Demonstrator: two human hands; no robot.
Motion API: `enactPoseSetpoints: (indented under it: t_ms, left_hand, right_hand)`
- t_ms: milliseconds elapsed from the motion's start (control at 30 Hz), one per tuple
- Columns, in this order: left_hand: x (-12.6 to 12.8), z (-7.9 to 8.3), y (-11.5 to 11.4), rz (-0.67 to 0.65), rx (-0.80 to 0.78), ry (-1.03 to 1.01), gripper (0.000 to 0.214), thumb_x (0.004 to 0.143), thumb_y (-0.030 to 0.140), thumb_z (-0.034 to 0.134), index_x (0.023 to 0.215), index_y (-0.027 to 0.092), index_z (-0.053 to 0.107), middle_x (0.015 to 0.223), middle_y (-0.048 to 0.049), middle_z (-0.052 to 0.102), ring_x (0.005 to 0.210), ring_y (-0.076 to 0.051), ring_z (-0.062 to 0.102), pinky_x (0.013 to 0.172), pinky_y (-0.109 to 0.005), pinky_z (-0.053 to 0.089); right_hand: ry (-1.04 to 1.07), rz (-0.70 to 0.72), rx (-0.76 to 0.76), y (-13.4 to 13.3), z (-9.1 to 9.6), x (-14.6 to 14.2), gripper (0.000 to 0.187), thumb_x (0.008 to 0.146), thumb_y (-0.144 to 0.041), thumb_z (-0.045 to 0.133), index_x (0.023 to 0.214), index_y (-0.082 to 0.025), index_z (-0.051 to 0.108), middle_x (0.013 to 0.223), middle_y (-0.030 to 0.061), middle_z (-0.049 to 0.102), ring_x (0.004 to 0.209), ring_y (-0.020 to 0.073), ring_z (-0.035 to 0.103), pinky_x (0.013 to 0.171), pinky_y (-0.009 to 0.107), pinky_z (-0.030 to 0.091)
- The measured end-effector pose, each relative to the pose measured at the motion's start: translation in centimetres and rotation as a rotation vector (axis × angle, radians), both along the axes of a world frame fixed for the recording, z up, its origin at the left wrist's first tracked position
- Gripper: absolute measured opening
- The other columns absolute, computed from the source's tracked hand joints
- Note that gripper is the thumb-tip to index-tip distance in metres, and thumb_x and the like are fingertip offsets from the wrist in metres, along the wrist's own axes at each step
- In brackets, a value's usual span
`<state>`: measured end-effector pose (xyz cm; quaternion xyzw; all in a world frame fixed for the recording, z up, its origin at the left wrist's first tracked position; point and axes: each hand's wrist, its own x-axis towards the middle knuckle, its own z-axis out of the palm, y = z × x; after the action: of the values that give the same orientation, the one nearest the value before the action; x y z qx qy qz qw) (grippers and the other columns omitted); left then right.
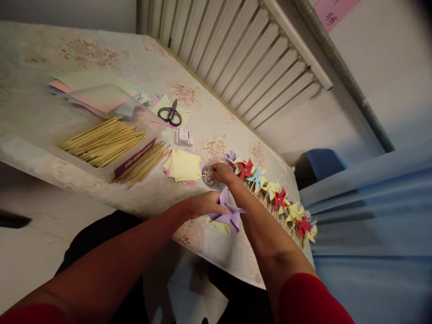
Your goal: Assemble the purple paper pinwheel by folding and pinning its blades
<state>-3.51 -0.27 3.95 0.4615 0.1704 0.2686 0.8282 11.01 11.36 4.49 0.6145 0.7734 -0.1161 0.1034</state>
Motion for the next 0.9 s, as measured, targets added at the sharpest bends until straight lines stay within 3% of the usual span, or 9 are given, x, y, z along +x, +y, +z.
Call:
enactPoseSetpoints:
  t_ms: [100, 233, 333, 533, 667, 800, 900]
  left_hand:
    - [0.4, -0.3, 0.2, -0.104, 0.021, -0.031, 0.022, 0.063, 0.018, 0.07, 0.085, 0.016, 0.071, 0.074, 0.0001, 0.066, 0.068, -0.014, 0.056, 0.062, -0.023, 0.039]
    - [1.2, -0.6, 0.2, -0.105, 0.039, -0.033, 0.019, 0.066, 0.022, 0.07, 0.084, 0.015, 0.068, 0.074, 0.0001, 0.065, 0.066, -0.012, 0.054, 0.062, -0.023, 0.038]
    - [1.7, -0.7, 0.1, -0.1, 0.049, -0.027, 0.018, 0.067, 0.022, 0.07, 0.082, 0.013, 0.066, 0.073, 0.0005, 0.064, 0.065, -0.011, 0.052, 0.061, -0.023, 0.037]
    - [2.7, -0.3, 0.5, -0.046, 0.017, -0.008, 0.023, 0.064, 0.025, 0.075, 0.08, 0.013, 0.064, 0.069, 0.0009, 0.062, 0.06, -0.01, 0.05, 0.056, -0.023, 0.036]
    - [3.9, -0.4, 0.7, 0.085, -0.106, -0.058, 0.022, 0.061, 0.024, 0.076, 0.075, 0.012, 0.064, 0.065, 0.0016, 0.062, 0.057, -0.009, 0.051, 0.055, -0.022, 0.038]
    - [5.1, -0.8, 0.6, 0.147, -0.198, -0.072, 0.022, 0.061, 0.024, 0.078, 0.072, 0.011, 0.063, 0.066, 0.0, 0.065, 0.058, -0.01, 0.056, 0.056, -0.022, 0.042]
    - [5.5, -1.3, 0.6, 0.138, -0.219, -0.089, 0.024, 0.061, 0.024, 0.08, 0.075, 0.01, 0.065, 0.067, -0.0011, 0.067, 0.061, -0.012, 0.06, 0.06, -0.024, 0.046]
  right_hand:
    - [0.008, -0.029, 0.006, -0.3, 0.7, 0.1, 0.016, 0.079, -0.01, 0.056, 0.077, -0.011, 0.072, 0.073, 0.0061, 0.07, 0.063, 0.013, 0.052, 0.058, 0.024, 0.032]
    - [0.068, -0.088, 0.064, -1.1, 1.9, 0.3, 0.016, 0.083, -0.01, 0.054, 0.08, -0.011, 0.069, 0.072, 0.0051, 0.069, 0.066, 0.0135, 0.056, 0.062, 0.023, 0.035]
    - [0.231, -0.147, 0.148, -2.3, 3.2, 1.2, 0.013, 0.08, -0.009, 0.054, 0.076, -0.013, 0.066, 0.071, 0.0024, 0.066, 0.067, 0.0123, 0.057, 0.066, 0.023, 0.038]
    - [0.618, -0.334, 0.233, -8.0, 4.7, 5.9, 0.005, 0.075, -0.017, 0.056, 0.071, -0.017, 0.058, 0.065, -0.0015, 0.061, 0.061, 0.0123, 0.056, 0.063, 0.023, 0.041]
    - [0.589, -0.517, 0.312, -13.9, 2.6, 8.6, 0.007, 0.073, -0.02, 0.055, 0.069, -0.017, 0.06, 0.067, 0.0001, 0.061, 0.065, 0.0144, 0.055, 0.063, 0.024, 0.041]
    - [0.356, -0.649, 0.393, -18.9, -1.7, 9.6, 0.013, 0.079, -0.022, 0.055, 0.069, -0.017, 0.06, 0.068, 0.0015, 0.061, 0.068, 0.0155, 0.052, 0.066, 0.025, 0.039]
    - [0.2, -0.65, 0.507, -21.3, -4.8, 9.6, 0.016, 0.086, -0.02, 0.051, 0.074, -0.019, 0.061, 0.077, 0.0044, 0.062, 0.073, 0.0173, 0.053, 0.07, 0.027, 0.04]
